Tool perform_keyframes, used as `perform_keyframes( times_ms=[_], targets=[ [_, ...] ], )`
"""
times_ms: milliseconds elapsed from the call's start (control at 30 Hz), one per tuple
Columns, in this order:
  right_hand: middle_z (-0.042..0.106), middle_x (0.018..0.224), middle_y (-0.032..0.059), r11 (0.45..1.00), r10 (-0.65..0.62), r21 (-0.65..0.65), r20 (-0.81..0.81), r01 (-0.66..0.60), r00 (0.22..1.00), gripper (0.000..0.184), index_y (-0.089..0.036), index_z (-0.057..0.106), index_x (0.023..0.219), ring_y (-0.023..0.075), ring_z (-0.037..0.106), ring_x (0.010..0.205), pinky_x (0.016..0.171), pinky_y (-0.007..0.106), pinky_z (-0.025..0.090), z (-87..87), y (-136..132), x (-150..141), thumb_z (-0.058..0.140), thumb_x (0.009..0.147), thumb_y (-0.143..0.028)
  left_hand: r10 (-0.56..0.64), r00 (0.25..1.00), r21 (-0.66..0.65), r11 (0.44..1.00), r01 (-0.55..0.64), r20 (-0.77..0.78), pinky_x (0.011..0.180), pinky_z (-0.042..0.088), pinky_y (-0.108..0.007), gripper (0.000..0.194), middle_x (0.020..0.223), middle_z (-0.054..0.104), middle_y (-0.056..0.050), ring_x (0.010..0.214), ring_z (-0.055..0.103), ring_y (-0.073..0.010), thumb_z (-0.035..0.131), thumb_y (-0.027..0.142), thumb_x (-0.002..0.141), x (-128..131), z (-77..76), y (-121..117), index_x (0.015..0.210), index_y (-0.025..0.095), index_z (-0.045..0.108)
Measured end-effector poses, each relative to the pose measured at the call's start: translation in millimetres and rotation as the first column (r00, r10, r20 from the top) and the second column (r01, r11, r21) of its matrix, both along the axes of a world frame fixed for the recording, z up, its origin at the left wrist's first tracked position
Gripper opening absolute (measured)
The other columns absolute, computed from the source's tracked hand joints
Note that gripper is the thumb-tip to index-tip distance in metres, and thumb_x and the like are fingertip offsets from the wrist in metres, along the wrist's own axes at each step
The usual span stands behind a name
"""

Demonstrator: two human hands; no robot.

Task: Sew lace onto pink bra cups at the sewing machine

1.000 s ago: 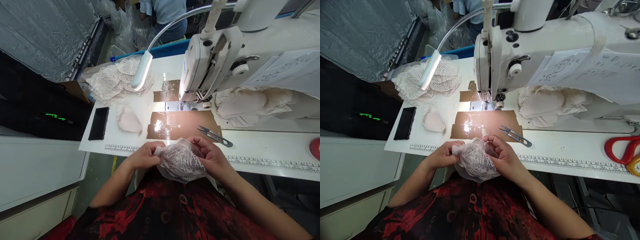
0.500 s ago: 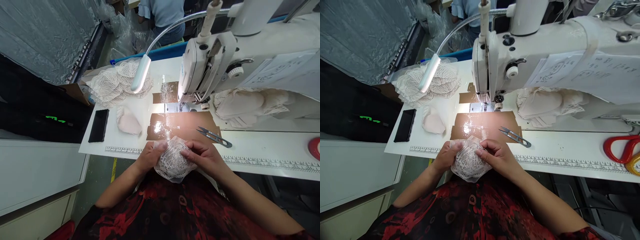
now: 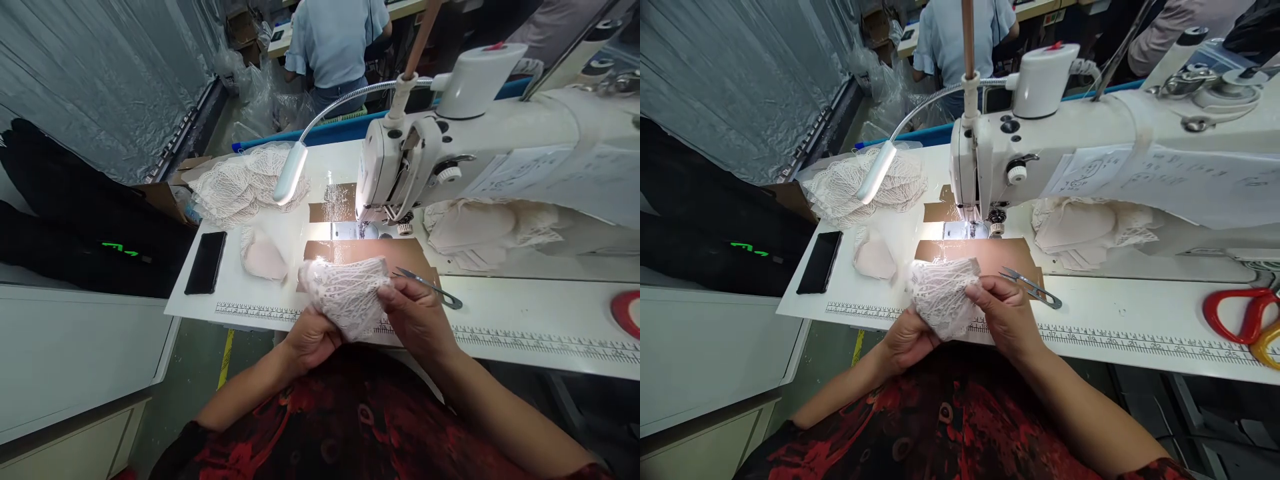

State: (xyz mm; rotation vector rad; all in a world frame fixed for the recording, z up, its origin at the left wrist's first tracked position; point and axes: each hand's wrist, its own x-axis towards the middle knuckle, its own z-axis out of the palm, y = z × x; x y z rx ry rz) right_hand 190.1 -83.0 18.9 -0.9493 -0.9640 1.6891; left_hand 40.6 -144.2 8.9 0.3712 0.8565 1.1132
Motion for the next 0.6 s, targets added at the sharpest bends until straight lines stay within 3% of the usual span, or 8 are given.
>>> perform_keyframes(
  times_ms=[67, 133, 167, 233, 300, 400, 500, 600],
  targets=[
    [0.058, 0.061, -0.0022, 0.997, -0.064, -0.037, -0.014, 0.063, 0.998, 0.024, -0.023, 0.064, 0.062, 0.0118, 0.051, 0.057, 0.055, 0.027, 0.045, 0.3, 4, 7, 0.08, 0.061, -0.041, -0.19, 0.98, 0.105, 0.975, 0.196, -0.064, 0.051, 0.042, -0.022, 0.022, 0.051, 0.056, 0.0, 0.05, 0.053, -0.0099, 0.074, 0.023, 0.065, -18, -0.5, -8, 0.055, 0.013, 0.057],
    [0.057, 0.061, -0.0018, 1.0, -0.003, -0.021, 0.047, 0.004, 0.999, 0.025, -0.022, 0.062, 0.061, 0.0116, 0.05, 0.055, 0.053, 0.026, 0.044, 2.1, 6, 13, 0.079, 0.063, -0.041, -0.438, 0.882, 0.244, 0.849, 0.469, -0.174, 0.049, 0.04, -0.024, 0.036, 0.048, 0.055, -0.003, 0.046, 0.05, -0.0097, 0.072, 0.032, 0.07, -41, 7.4, -15, 0.046, 0.014, 0.052],
    [0.056, 0.06, -0.0018, 0.998, 0.067, -0.003, 0.095, -0.067, 0.993, 0.025, -0.022, 0.062, 0.061, 0.0112, 0.049, 0.054, 0.051, 0.025, 0.042, 3.7, 6, 15, 0.078, 0.065, -0.04, -0.453, 0.849, 0.3, 0.799, 0.522, -0.27, 0.052, 0.043, -0.025, 0.034, 0.054, 0.059, -0.005, 0.049, 0.053, -0.0114, 0.07, 0.035, 0.073, -51, 14.5, -17, 0.05, 0.014, 0.056],
    [0.054, 0.058, -0.0023, 0.97, 0.232, 0.03, 0.196, -0.242, 0.953, 0.026, -0.02, 0.06, 0.062, 0.0101, 0.047, 0.052, 0.047, 0.023, 0.039, 7.7, 4, 15, 0.076, 0.067, -0.04, -0.16, 0.858, 0.407, 0.828, 0.386, -0.489, 0.067, 0.049, -0.03, 0.02, 0.078, 0.066, -0.008, 0.07, 0.06, -0.0164, 0.068, 0.037, 0.075, -66, 31.5, -15, 0.074, 0.017, 0.065],
    [0.054, 0.059, -0.0027, 0.921, 0.358, 0.057, 0.261, -0.384, 0.897, 0.025, -0.02, 0.06, 0.067, 0.0096, 0.046, 0.052, 0.045, 0.022, 0.038, 11.9, -2, 11, 0.075, 0.07, -0.039, 0.071, 0.701, 0.446, 0.816, 0.368, -0.709, 0.089, 0.047, -0.035, 0.048, 0.117, 0.06, -0.01, 0.103, 0.057, -0.0231, 0.077, 0.035, 0.066, -69, 45.7, -8, 0.109, 0.022, 0.062],
    [0.056, 0.062, -0.002, 0.867, 0.424, 0.112, 0.342, -0.485, 0.838, 0.022, -0.019, 0.061, 0.074, 0.0103, 0.048, 0.055, 0.048, 0.022, 0.039, 15.7, -10, 1, 0.07, 0.074, -0.039, 0.02, 0.526, 0.328, 0.801, 0.5, -0.85, 0.085, 0.046, -0.031, 0.056, 0.112, 0.061, -0.008, 0.097, 0.057, -0.0207, 0.075, 0.036, 0.069, -61, 50.3, 1, 0.119, 0.021, 0.056],
    [0.058, 0.063, -0.0007, 0.86, 0.344, 0.201, 0.45, -0.469, 0.824, 0.019, -0.019, 0.063, 0.072, 0.0113, 0.05, 0.056, 0.049, 0.023, 0.04, 16.3, -13, -4, 0.067, 0.078, -0.037, -0.069, 0.546, 0.282, 0.798, 0.532, -0.835, 0.067, 0.045, -0.024, 0.036, 0.086, 0.062, -0.003, 0.073, 0.055, -0.0134, 0.064, 0.038, 0.08, -52, 41.2, 1, 0.108, 0.015, 0.06],
    [0.065, 0.075, 0.0027, 0.853, 0.222, 0.33, 0.472, -0.405, 0.853, 0.017, -0.021, 0.063, 0.068, 0.0153, 0.059, 0.068, 0.06, 0.026, 0.047, 16.7, -12, -6, 0.065, 0.08, -0.033, -0.064, 0.557, 0.288, 0.805, 0.519, -0.828, 0.064, 0.043, -0.022, 0.036, 0.084, 0.06, -0.003, 0.071, 0.052, -0.0125, 0.063, 0.04, 0.081, -49, 35.2, -3, 0.104, 0.014, 0.062]
  ],
)
